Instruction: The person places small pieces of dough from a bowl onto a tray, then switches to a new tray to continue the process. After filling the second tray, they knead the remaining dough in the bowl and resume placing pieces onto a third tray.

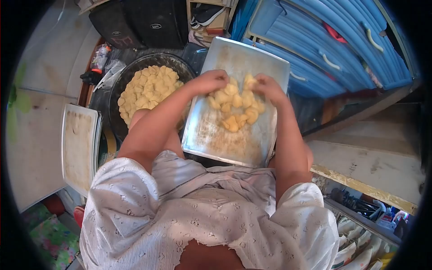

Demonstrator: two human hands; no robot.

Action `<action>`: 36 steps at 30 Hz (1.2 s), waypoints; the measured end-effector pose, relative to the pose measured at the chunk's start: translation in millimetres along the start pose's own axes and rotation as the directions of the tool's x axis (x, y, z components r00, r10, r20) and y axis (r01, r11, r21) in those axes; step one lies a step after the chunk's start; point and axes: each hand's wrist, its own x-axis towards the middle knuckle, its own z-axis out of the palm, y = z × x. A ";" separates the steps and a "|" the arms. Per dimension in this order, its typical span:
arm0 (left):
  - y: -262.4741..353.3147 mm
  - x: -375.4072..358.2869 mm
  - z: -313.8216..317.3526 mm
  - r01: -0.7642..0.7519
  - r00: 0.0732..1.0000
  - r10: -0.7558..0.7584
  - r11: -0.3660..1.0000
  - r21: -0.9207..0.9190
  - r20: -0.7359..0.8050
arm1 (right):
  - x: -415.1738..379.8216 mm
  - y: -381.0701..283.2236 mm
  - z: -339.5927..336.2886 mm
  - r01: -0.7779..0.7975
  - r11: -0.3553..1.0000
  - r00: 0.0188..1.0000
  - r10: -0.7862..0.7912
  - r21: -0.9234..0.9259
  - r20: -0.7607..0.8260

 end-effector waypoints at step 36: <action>31.8 104.0 7.4 0.082 0.798 0.520 0.409 0.909 -0.306 | 55.7 -11.9 3.5 0.038 0.705 0.764 -0.477 -0.708 -0.434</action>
